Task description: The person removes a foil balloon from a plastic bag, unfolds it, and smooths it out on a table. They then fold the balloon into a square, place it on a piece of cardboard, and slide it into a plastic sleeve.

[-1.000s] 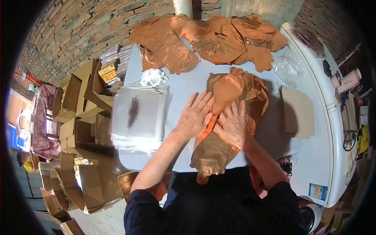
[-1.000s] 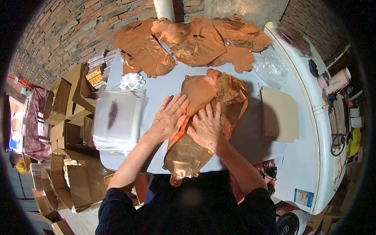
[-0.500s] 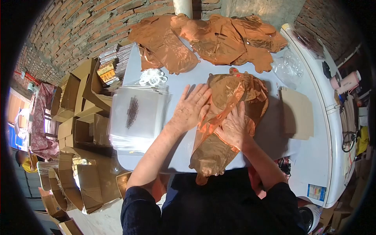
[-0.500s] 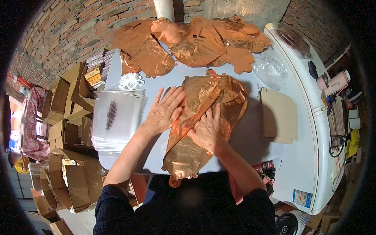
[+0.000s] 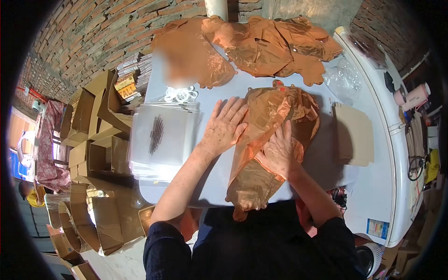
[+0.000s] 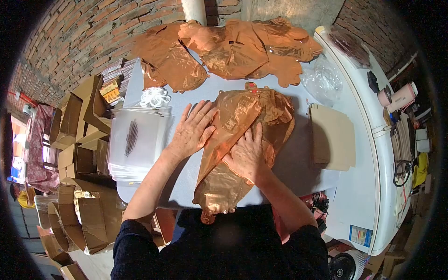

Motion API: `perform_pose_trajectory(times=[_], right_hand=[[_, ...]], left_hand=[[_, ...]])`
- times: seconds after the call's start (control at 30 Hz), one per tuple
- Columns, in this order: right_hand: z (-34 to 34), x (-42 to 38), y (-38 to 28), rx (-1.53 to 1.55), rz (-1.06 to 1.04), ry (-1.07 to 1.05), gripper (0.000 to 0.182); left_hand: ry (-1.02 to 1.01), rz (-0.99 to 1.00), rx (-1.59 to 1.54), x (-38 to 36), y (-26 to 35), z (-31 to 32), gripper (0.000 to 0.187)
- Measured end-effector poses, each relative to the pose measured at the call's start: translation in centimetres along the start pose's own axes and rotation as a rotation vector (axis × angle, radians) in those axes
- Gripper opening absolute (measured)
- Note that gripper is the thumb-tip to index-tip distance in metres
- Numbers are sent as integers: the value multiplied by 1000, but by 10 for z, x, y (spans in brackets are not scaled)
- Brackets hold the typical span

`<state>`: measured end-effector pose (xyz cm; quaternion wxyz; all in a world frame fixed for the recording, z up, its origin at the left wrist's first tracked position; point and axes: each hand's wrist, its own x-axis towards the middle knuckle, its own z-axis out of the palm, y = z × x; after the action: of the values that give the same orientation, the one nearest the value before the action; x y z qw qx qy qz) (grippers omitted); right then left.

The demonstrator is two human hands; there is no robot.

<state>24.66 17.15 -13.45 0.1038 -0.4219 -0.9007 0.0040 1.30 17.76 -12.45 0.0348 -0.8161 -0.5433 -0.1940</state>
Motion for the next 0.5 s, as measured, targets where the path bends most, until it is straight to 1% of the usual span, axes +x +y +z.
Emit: perform_pose_trajectory(times=[0.07, 0.17, 0.33, 0.5], right_hand=[[0, 0, 0, 12, 4, -2, 71], [1, 0, -1, 24, 0, 20, 71], [0, -1, -1, -5, 2, -5, 69], [-3, -1, -2, 30, 17, -19, 72]], left_hand=[[-7, 0, -5, 3, 2, -5, 59], [-103, 38, -9, 2, 1, 7, 61], [-97, 43, 3, -3, 2, 13, 64], [-105, 36, -21, -2, 2, 11, 68]])
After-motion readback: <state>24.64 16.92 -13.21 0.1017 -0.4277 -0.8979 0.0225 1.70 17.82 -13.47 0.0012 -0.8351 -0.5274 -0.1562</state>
